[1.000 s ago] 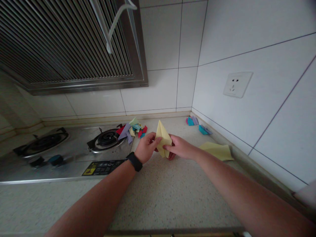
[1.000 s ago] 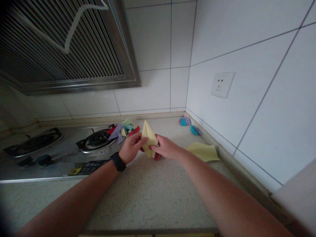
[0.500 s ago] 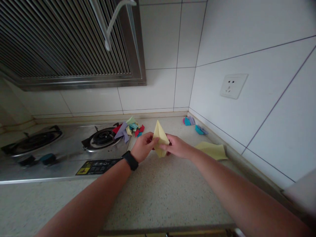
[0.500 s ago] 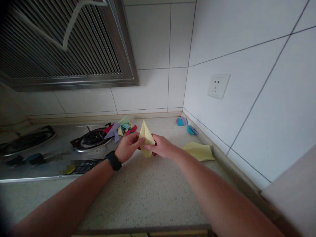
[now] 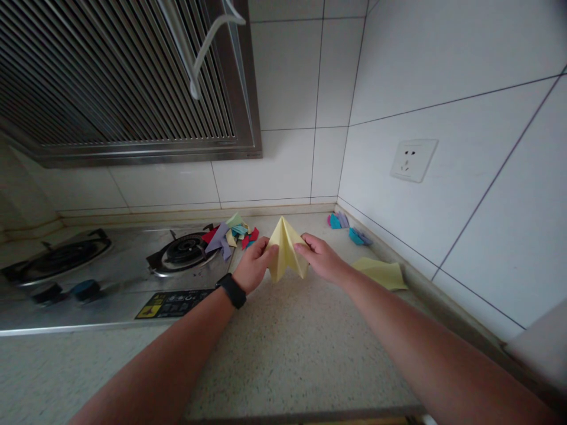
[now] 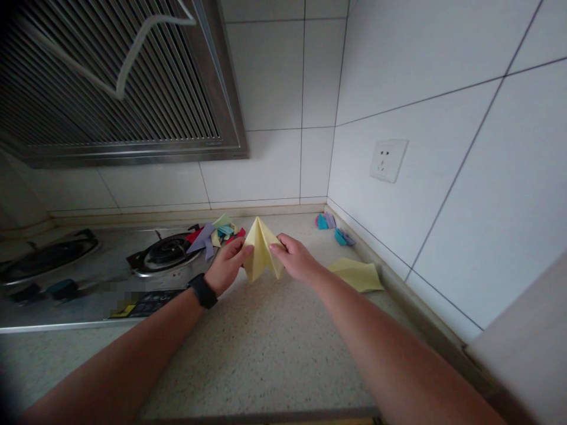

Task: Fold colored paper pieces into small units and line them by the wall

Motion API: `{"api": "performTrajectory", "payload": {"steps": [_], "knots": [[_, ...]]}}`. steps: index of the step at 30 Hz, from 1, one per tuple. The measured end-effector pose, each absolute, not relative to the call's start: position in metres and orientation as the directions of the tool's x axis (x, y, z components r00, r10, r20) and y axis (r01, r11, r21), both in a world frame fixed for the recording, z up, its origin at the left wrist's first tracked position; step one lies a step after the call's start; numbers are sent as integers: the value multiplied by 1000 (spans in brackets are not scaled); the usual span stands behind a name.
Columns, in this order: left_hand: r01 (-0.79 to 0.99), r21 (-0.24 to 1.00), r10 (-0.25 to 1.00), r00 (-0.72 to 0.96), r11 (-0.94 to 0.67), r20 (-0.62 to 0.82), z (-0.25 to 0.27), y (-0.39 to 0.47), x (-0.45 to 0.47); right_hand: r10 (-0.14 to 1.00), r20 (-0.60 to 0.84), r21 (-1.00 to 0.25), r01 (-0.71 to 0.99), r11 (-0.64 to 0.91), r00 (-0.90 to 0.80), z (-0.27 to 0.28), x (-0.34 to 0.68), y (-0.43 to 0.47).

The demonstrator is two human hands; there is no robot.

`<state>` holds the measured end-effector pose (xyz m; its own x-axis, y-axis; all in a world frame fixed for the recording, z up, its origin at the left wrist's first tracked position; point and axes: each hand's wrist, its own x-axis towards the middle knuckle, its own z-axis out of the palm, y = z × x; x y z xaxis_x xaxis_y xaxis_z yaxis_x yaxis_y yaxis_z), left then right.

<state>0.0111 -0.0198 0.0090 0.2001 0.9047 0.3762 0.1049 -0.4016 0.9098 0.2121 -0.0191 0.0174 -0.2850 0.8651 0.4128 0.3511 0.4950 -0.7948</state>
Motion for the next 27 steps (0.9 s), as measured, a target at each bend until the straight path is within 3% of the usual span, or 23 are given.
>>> {"api": "performTrajectory", "payload": {"steps": [13,23,27], "knots": [[-75,945,939,115,-318,324,9,-17,10,911,359,-879,257,403,-202,18,217,-15],[-181,971,982,76,-154,170,5,-13,10,959,242,-956,134,262,-148,17,215,-14],[-172,978,983,120,-119,140,6,-15,10,951,264,-942,167,290,-161,17,214,-15]]}}
